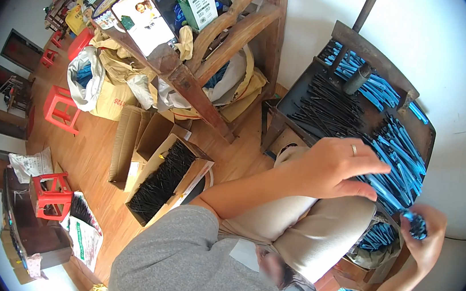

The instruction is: Sorting and arranging small blue plastic components at a workstation.

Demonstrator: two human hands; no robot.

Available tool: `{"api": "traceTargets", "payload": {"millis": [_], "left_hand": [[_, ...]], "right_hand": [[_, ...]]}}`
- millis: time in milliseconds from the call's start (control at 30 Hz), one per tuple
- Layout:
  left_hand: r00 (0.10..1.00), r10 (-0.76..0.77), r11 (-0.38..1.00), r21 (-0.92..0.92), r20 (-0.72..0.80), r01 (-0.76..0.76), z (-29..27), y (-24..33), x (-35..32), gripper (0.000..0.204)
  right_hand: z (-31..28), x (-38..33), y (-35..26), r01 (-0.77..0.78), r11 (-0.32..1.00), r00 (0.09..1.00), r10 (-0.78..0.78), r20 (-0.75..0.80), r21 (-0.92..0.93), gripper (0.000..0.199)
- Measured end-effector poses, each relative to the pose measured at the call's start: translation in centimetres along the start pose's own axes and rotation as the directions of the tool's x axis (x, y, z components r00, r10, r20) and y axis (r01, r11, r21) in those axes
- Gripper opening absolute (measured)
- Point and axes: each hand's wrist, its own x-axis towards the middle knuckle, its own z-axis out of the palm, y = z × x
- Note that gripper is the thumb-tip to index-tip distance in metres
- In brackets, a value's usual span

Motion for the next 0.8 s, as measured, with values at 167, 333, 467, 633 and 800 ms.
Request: {"api": "traceTargets", "payload": {"millis": [167, 333, 467, 633, 800], "left_hand": [[0.994, -0.008, 0.998, -0.066, 0.107, 0.015, -0.7, 0.6, -0.8, 0.021], [0.966, -0.177, 0.946, -0.237, 0.186, 0.219, -2.2, 1.0, -1.8, 0.012], [0.867, -0.406, 0.79, -0.367, 0.288, 0.491, -3.2, 2.2, -1.8, 0.015], [0.796, -0.55, 0.434, -0.727, 0.254, 0.532, -1.8, 2.2, -2.5, 0.023], [0.787, -0.539, 0.363, -0.76, 0.301, 0.539, -0.8, 2.5, -2.9, 0.029]], "right_hand": [[0.5, -0.5, -0.7, -0.032, 0.998, 0.998, 0.028, 0.054, 0.062, 0.022], [1.2, -0.9, -0.2, 0.036, 0.98, 0.999, -0.028, -0.045, 0.193, 0.023], [2.3, -3.9, 1.4, -0.039, 0.835, 0.92, 0.243, -0.306, 0.548, 0.038], [5.2, -2.8, 1.0, 0.379, 0.465, 0.857, 0.149, -0.493, 0.8, 0.055], [7.9, -1.5, -2.0, 0.451, 0.373, 0.794, 0.248, -0.555, 0.811, 0.056]]}}
